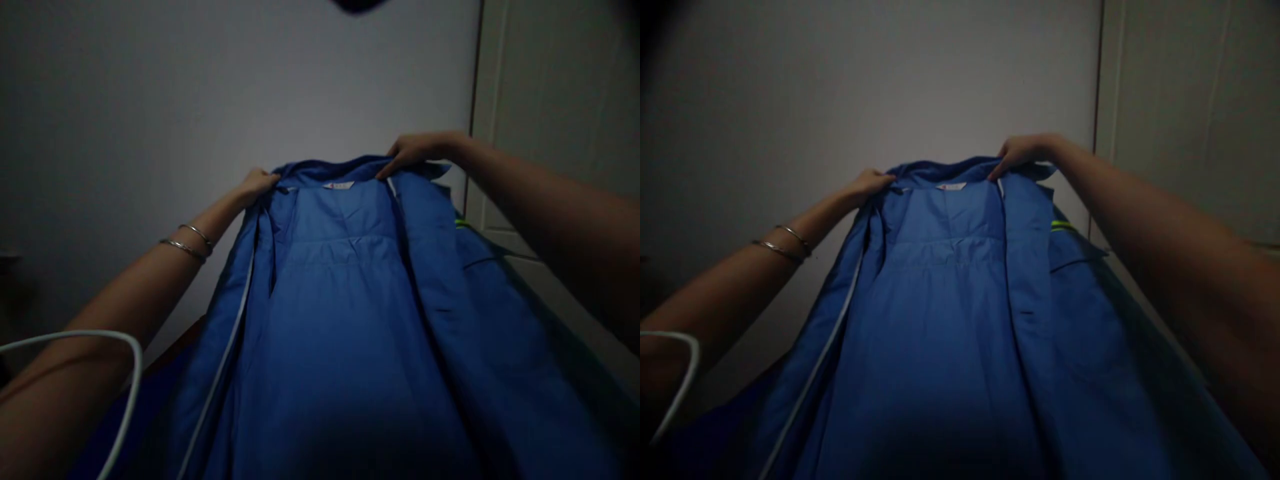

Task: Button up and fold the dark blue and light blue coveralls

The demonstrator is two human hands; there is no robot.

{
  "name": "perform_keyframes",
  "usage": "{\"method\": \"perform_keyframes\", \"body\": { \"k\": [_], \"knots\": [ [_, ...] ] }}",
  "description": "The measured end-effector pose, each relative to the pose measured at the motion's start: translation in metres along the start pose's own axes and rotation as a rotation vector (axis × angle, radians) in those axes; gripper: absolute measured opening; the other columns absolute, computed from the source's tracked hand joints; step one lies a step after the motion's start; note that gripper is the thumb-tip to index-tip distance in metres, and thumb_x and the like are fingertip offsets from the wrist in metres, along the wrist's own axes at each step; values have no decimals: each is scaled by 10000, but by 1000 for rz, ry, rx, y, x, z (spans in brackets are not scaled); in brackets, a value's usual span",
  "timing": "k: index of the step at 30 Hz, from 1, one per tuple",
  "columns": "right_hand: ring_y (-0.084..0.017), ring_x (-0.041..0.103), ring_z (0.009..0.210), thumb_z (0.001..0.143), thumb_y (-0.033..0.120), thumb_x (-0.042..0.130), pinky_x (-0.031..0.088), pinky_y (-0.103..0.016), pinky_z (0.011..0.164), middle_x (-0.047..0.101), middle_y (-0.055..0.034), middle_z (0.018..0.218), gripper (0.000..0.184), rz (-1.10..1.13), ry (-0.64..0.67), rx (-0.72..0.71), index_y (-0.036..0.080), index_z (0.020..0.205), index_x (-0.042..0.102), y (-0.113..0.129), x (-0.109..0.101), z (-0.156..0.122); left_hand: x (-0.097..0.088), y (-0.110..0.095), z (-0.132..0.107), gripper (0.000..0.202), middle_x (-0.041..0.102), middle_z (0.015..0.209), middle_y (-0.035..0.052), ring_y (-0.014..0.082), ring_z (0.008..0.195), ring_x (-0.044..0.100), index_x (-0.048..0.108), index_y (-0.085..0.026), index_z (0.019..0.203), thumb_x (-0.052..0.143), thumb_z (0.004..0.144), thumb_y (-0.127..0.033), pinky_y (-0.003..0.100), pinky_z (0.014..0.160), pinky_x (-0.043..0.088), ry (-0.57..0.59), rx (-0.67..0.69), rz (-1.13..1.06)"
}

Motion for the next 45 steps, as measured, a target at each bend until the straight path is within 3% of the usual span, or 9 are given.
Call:
{"method": "perform_keyframes", "body": {
  "k": [2, 5, 15, 25, 28, 32, 35, 38, 45],
  "knots": [
    [-120, 606, 645, 673, 535, 571, 425, -195, 571, 670, -94, 821, 561, 33, 131, -2, 36, 914, 658, 5, 9, 9, 19, 14, -5, 372, 598, 636, 63, 154, 640, 578, 632, -46, 794, 491, 745, -387, 193, 525, 404, 54, -26, 93],
    [-151, 612, 662, 659, 457, 641, 444, -207, 560, 679, -56, 783, 407, 66, 315, -54, 110, 868, 684, 7, 38, 32, 41, 43, -13, 380, 637, 704, 86, 184, 716, 601, 641, -73, 808, 455, 771, -401, 207, 565, 422, 152, -119, 275],
    [-259, 558, 989, 654, 442, 648, 441, -313, 770, 596, -141, 1103, 478, -93, 300, 102, 154, 1035, 625, 64, 197, 60, 115, 145, -23, 407, 598, 1062, 192, 286, 1002, 558, 602, -109, 998, 367, 829, -396, 341, 774, 433, 249, -240, 420],
    [-269, 526, 1047, 725, 408, 602, 395, -380, 838, 561, -179, 1137, 482, -106, 359, 151, 153, 1128, 532, 80, 314, 32, 195, 185, -55, 707, 496, 1188, 243, 326, 1083, 486, 444, -31, 1155, 556, 684, -546, 313, 815, 399, 447, -252, 412],
    [-289, 495, 1079, 690, 463, 618, 368, -425, 866, 541, -198, 1150, 619, -103, 365, 159, 125, 1185, 463, 81, 328, 18, 194, 199, -66, 719, 447, 1239, 241, 327, 1134, 438, 390, -31, 1201, 532, 704, -529, 320, 854, 375, 448, -246, 421],
    [-301, 420, 1149, 813, 361, 474, 334, -415, 904, 463, -236, 1220, 517, -119, 294, 189, 63, 1230, 403, 79, 321, -3, 171, 222, -82, 567, 494, 1196, 215, 280, 1119, 462, 420, -35, 1170, 472, 761, -425, 292, 870, 363, 422, -259, 452],
    [-315, 457, 1111, 841, 265, 388, 365, -391, 873, 501, -255, 1165, 409, -123, 299, 226, 23, 1155, 489, 73, 308, -27, 145, 238, -100, 508, 503, 1177, 226, 278, 1106, 476, 439, -34, 1146, 429, 778, -383, 293, 849, 377, 382, -295, 484],
    [-333, 538, 1003, 832, 329, 385, 412, -398, 805, 578, -239, 1060, 406, -114, 372, 261, 43, 1022, 603, 67, 300, -59, 120, 251, -124, 508, 511, 1155, 248, 292, 1067, 506, 456, -21, 1120, 404, 785, -399, 312, 814, 403, 368, -309, 513],
    [-353, 502, 1057, 828, 591, 215, 363, -419, 876, 567, -260, 1069, 729, 13, 535, 307, 7, 1030, 602, 69, 329, -108, 93, 250, -192, 734, 571, 1096, 235, 351, 1017, 541, 542, -70, 1077, 307, 731, -673, 400, 795, 427, 657, -333, 621]
  ]
}}
Point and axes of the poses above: each hand's wrist, its own z-axis towards the middle knuckle, its own x-axis out of the palm, y = z × x, the point moved 1 cm from there along z, towards the middle knuckle
